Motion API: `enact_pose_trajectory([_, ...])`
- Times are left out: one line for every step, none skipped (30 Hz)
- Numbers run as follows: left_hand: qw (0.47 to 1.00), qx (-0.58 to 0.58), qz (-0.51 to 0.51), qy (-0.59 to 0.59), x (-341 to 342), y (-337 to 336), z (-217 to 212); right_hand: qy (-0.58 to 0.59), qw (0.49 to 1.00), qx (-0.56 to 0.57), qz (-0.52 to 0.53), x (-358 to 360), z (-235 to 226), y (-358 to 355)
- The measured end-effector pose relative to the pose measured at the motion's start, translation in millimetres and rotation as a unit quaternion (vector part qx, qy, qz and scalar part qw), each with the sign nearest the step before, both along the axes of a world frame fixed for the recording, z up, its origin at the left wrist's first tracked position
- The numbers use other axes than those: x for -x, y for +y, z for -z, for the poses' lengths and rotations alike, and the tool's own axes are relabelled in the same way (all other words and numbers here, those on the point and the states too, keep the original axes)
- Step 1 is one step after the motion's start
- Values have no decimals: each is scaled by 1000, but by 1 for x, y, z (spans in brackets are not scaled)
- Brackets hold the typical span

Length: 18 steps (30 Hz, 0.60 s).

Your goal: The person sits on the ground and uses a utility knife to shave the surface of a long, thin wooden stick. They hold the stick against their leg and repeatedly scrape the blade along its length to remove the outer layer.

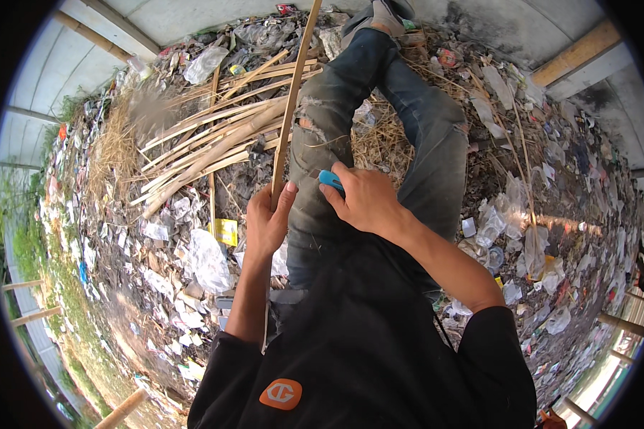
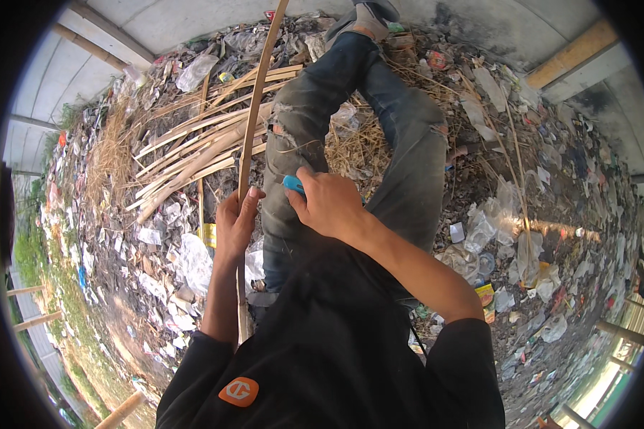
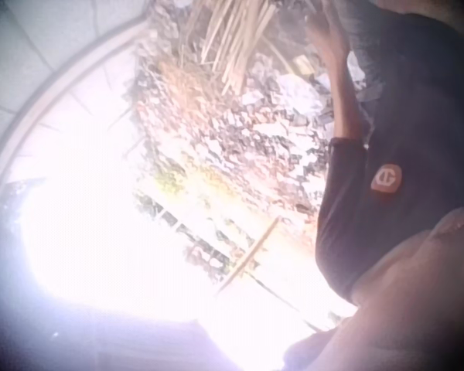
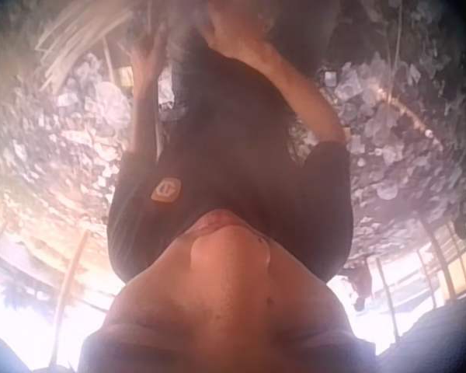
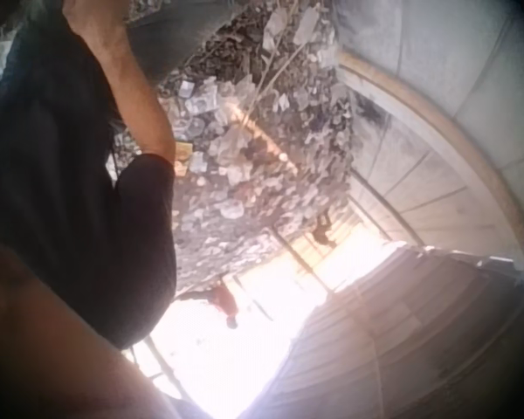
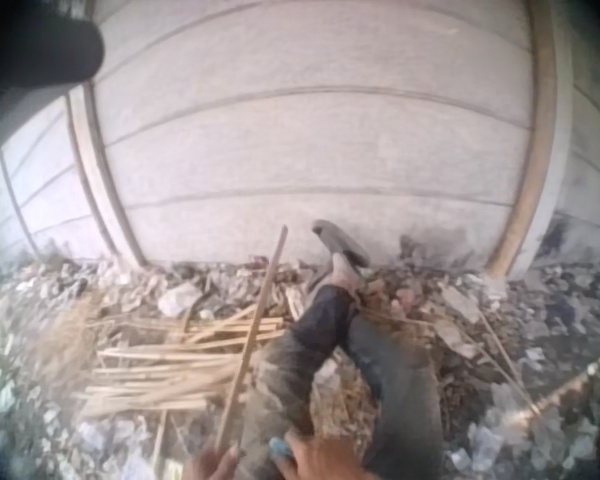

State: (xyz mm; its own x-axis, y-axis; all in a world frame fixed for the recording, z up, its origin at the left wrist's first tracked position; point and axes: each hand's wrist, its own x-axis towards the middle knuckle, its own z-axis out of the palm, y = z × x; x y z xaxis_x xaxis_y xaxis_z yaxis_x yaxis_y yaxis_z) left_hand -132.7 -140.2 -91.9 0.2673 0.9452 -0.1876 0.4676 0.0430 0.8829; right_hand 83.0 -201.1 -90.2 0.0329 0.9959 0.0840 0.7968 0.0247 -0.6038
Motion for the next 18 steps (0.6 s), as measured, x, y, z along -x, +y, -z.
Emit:
enact_pose_trajectory([1000, 18, 5, 2, -2, 1, -2, 4, 1000, -3, -4, 3, 2, 0])
enact_pose_trajectory([999, 35, 10, 4, -3, 1, -5, 9, 1000, -5, -8, 6, 3, 0])
enact_pose_trajectory([999, 18, 22, 17, -6, 1, -9, 15, 1000, -9, -12, 9, 2, 1])
enact_pose_trajectory([999, 2, 36, 28, -11, -1, -14, 21, 1000, -12, -15, 11, 2, 1])
enact_pose_trajectory([998, -15, 49, 40, -13, -2, -16, 27, 999, -14, -18, 12, 2, 1])
enact_pose_trajectory([998, -28, 47, 45, -12, -3, -15, 39, 999, -12, -22, 12, 2, 1])
enact_pose_trajectory([997, -41, 45, 50, -10, -3, -12, 52, 998, -10, -26, 12, 2, 2])
enact_pose_trajectory([996, -54, 43, 55, -7, -4, -10, 65, 997, -8, -30, 11, 2, 2])
enact_pose_trajectory([997, -45, 24, 50, -1, -4, -8, 75, 997, -10, -21, 8, 6, 2])
enact_pose_trajectory([998, -36, 9, 45, 6, -1, -6, 85, 996, -12, -9, 3, 11, 1])
enact_pose_trajectory([999, -26, -10, 41, 17, 2, -4, 95, 995, -13, 1, -3, 14, 1])
enact_pose_trajectory([996, -44, -22, 71, 33, 10, 0, 102, 995, 3, 19, -12, 15, 0])
enact_pose_trajectory([989, -78, -69, 105, 41, 11, -8, 111, 993, 21, 34, -22, 15, 0])
enact_pose_trajectory([971, -142, -98, 163, 63, 18, 0, 120, 991, 37, 46, -30, 13, 0])
enact_pose_trajectory([959, -177, -117, 189, 85, 22, 8, 160, 984, 41, 66, -37, 12, -1])
enact_pose_trajectory([945, -210, -131, 215, 91, 25, 4, 193, 978, 22, 78, -42, 12, -1])
enact_pose_trajectory([939, -216, -117, 243, 94, 21, 1, 226, 970, 3, 89, -47, 11, -1])
enact_pose_trajectory([931, -222, -103, 270, 96, 17, -4, 258, 961, -16, 100, -51, 11, 0])
